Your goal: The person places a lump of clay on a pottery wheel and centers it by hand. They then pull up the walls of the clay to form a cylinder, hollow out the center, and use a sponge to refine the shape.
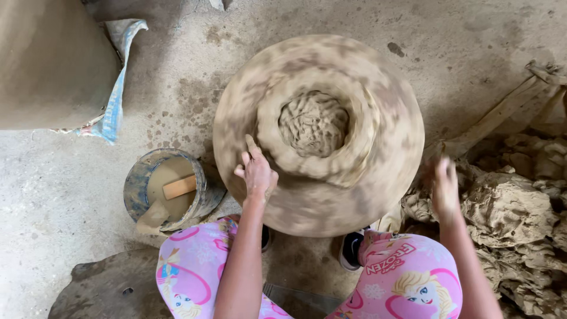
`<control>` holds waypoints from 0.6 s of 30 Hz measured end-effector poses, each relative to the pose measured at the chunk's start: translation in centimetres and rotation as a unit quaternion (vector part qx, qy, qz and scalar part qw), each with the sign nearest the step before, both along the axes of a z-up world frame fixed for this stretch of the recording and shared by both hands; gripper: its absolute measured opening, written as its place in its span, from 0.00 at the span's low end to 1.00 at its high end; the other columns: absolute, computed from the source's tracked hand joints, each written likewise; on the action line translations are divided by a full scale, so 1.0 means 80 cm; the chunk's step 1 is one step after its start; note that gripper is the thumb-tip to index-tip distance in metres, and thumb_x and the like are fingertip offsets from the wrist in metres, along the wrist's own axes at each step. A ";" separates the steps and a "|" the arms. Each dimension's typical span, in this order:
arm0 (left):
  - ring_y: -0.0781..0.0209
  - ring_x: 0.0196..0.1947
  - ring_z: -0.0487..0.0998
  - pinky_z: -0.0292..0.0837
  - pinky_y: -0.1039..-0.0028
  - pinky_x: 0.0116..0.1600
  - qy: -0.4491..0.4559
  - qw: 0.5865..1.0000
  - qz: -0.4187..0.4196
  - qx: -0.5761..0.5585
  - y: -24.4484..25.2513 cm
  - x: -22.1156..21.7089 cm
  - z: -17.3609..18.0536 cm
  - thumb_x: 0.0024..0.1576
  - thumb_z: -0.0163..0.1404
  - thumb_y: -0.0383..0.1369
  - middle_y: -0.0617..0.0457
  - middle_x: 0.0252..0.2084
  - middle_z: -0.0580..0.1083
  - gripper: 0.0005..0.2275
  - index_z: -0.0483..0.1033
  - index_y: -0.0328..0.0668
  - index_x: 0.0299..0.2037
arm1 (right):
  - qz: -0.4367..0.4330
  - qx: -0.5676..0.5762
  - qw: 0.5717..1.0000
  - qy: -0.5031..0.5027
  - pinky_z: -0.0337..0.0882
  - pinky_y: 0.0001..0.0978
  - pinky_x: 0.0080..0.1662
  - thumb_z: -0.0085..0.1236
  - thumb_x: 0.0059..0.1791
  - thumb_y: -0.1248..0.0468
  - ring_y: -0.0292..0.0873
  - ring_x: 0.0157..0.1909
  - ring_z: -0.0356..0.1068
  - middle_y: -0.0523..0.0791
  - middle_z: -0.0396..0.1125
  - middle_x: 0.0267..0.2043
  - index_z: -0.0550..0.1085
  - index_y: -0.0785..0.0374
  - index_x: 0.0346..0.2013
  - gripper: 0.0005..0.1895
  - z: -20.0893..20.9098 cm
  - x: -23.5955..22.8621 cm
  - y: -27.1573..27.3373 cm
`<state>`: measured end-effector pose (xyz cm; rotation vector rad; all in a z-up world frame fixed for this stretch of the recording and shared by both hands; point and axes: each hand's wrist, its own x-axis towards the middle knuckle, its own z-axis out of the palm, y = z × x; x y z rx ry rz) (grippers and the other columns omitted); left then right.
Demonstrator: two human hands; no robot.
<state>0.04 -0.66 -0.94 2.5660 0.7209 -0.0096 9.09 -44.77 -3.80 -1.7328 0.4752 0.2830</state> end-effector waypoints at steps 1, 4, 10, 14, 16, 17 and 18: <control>0.45 0.61 0.62 0.50 0.48 0.59 -0.002 1.000 0.004 0.004 -0.001 -0.002 0.001 0.44 0.52 0.21 0.41 0.46 0.75 0.48 0.33 0.29 0.75 | 0.062 -0.034 0.991 -0.117 0.50 0.48 0.74 0.35 0.56 0.33 0.52 0.79 0.48 0.53 0.48 0.80 0.49 0.64 0.77 0.47 0.015 0.044 0.019; 0.45 0.60 0.62 0.50 0.47 0.58 -0.011 1.000 0.008 0.013 -0.002 0.007 0.002 0.44 0.54 0.22 0.40 0.44 0.75 0.49 0.33 0.29 0.75 | 0.098 -0.070 0.991 -0.050 0.58 0.49 0.70 0.34 0.48 0.30 0.53 0.72 0.58 0.51 0.57 0.74 0.52 0.54 0.75 0.48 0.072 0.143 0.068; 0.42 0.58 0.62 0.49 0.43 0.56 -0.057 0.998 -0.010 0.020 0.004 -0.002 -0.002 0.40 0.55 0.21 0.41 0.53 0.72 0.49 0.35 0.26 0.72 | 0.034 -0.034 0.986 0.159 0.61 0.57 0.66 0.27 0.50 0.26 0.58 0.71 0.61 0.58 0.61 0.70 0.63 0.65 0.70 0.52 0.058 0.115 0.088; 0.43 0.63 0.61 0.50 0.44 0.60 -0.012 0.999 -0.012 0.033 0.009 -0.005 -0.026 0.41 0.56 0.23 0.39 0.53 0.72 0.42 0.44 0.29 0.67 | 0.181 -0.047 0.982 0.015 0.42 0.44 0.67 0.34 0.53 0.33 0.47 0.76 0.40 0.51 0.46 0.78 0.56 0.63 0.76 0.46 0.004 -0.102 0.054; 0.43 0.65 0.61 0.50 0.46 0.62 0.009 0.999 -0.015 0.044 0.016 -0.005 -0.036 0.43 0.57 0.24 0.39 0.54 0.71 0.40 0.47 0.30 0.66 | 0.093 0.001 0.994 0.055 0.54 0.42 0.62 0.40 0.54 0.41 0.48 0.69 0.52 0.50 0.55 0.72 0.59 0.62 0.72 0.38 -0.002 -0.131 0.031; 0.43 0.64 0.61 0.50 0.46 0.61 0.009 0.999 -0.015 0.048 0.019 -0.002 -0.038 0.42 0.57 0.24 0.38 0.56 0.71 0.42 0.45 0.29 0.68 | 0.048 0.024 0.995 0.078 0.61 0.41 0.60 0.43 0.54 0.45 0.48 0.66 0.58 0.50 0.59 0.69 0.61 0.61 0.70 0.35 -0.001 -0.151 0.018; 0.42 0.64 0.60 0.50 0.45 0.60 0.008 0.999 -0.012 0.052 0.018 0.000 -0.036 0.42 0.58 0.24 0.37 0.57 0.70 0.44 0.43 0.29 0.70 | 0.006 0.046 0.994 0.099 0.67 0.40 0.57 0.46 0.54 0.50 0.48 0.63 0.64 0.49 0.64 0.66 0.62 0.61 0.68 0.31 0.002 -0.164 0.007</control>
